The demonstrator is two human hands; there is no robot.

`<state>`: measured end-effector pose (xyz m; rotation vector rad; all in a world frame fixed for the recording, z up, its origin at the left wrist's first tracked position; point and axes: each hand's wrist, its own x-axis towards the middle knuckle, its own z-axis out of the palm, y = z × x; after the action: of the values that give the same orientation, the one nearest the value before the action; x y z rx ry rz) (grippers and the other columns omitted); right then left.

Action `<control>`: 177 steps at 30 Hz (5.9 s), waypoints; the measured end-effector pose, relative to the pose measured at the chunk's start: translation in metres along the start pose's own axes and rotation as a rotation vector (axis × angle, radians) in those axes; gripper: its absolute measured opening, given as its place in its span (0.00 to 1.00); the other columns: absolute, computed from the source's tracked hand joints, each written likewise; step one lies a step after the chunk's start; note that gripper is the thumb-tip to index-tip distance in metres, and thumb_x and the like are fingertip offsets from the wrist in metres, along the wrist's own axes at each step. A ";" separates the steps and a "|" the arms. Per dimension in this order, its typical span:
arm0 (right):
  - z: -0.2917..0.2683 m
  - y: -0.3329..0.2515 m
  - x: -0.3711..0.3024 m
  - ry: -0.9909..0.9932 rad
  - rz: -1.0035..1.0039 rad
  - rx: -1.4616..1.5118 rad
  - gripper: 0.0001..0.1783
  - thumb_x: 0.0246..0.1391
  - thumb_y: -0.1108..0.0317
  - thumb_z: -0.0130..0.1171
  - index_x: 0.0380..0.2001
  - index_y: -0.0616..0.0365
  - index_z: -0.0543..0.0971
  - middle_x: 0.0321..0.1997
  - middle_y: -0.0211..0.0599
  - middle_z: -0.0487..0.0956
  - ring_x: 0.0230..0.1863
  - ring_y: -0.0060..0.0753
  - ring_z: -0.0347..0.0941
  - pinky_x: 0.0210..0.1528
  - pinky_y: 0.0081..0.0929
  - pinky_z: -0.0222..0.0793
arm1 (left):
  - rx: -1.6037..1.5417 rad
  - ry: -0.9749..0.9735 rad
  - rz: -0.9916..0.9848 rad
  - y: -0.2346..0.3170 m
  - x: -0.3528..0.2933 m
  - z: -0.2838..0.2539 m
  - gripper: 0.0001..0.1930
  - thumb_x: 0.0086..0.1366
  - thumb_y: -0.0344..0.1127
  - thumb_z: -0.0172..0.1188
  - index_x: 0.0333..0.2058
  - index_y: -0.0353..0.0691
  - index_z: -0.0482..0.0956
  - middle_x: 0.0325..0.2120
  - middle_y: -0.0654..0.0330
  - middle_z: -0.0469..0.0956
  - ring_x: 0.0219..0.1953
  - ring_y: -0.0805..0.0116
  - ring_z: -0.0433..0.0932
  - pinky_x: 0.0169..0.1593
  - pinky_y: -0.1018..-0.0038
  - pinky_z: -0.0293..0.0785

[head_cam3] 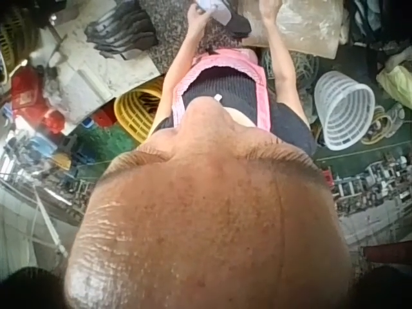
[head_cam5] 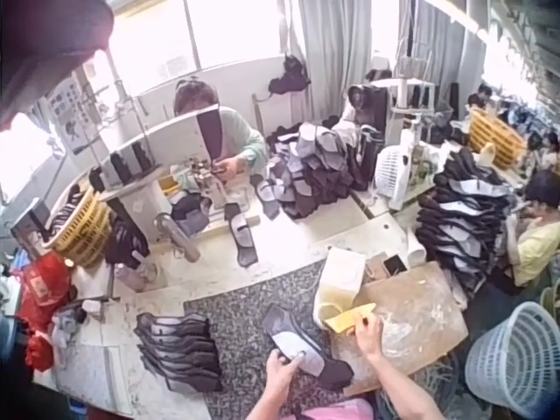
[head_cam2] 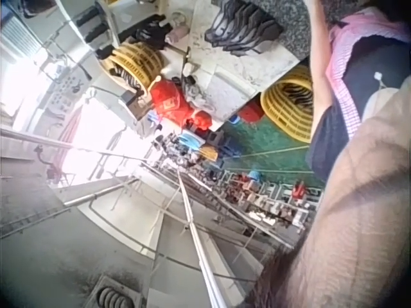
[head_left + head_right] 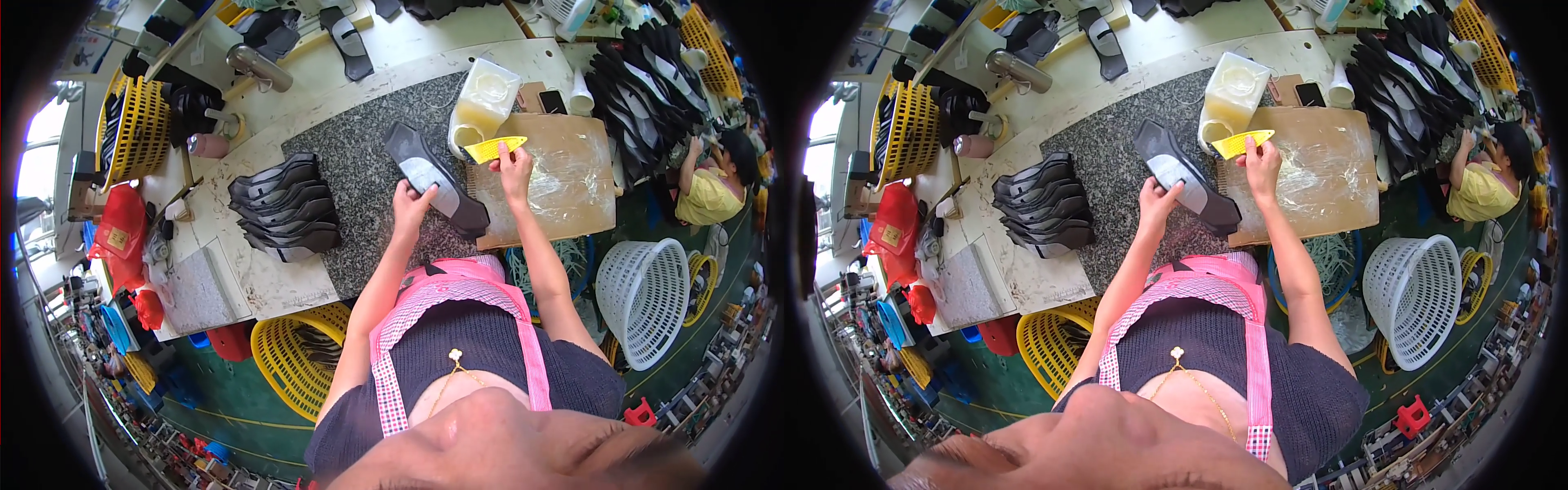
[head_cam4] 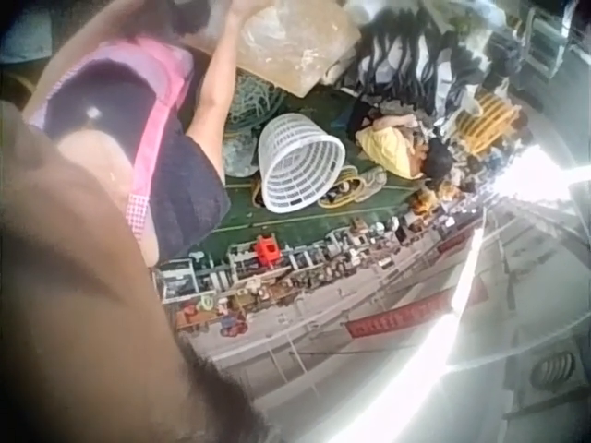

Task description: Applying adhesive to shoe upper parts and stacking them in a manufacturing setting.

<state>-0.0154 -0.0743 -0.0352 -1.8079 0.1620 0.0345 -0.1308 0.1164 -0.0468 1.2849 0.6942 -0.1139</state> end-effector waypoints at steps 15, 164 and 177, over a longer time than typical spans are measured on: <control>0.146 -0.023 -0.014 -0.520 -0.525 -0.036 0.06 0.54 0.72 0.52 0.34 0.61 0.77 0.28 0.45 0.75 0.29 0.46 0.73 0.32 0.34 0.68 | -0.249 0.190 -0.144 -0.032 -0.030 -0.044 0.18 0.57 0.32 0.64 0.44 0.39 0.68 0.36 0.63 0.78 0.38 0.75 0.76 0.40 0.78 0.72; 0.143 -0.022 -0.024 -0.469 -0.514 -0.140 0.07 0.55 0.72 0.51 0.35 0.60 0.77 0.26 0.42 0.76 0.28 0.41 0.76 0.29 0.30 0.69 | -0.001 0.308 -0.044 -0.052 -0.014 -0.028 0.31 0.54 0.33 0.67 0.50 0.31 0.59 0.33 0.54 0.75 0.31 0.71 0.75 0.34 0.77 0.74; 0.134 -0.040 -0.002 -0.622 -0.544 -0.142 0.06 0.52 0.76 0.53 0.34 0.60 0.76 0.30 0.43 0.75 0.30 0.43 0.74 0.32 0.32 0.70 | -0.088 0.292 -0.043 -0.048 -0.017 -0.023 0.30 0.55 0.31 0.65 0.51 0.31 0.56 0.35 0.53 0.74 0.33 0.71 0.74 0.37 0.78 0.73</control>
<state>-0.0037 0.0653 -0.0288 -1.8432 -0.7865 0.2216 -0.1756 0.1176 -0.0804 1.2138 0.9662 0.0709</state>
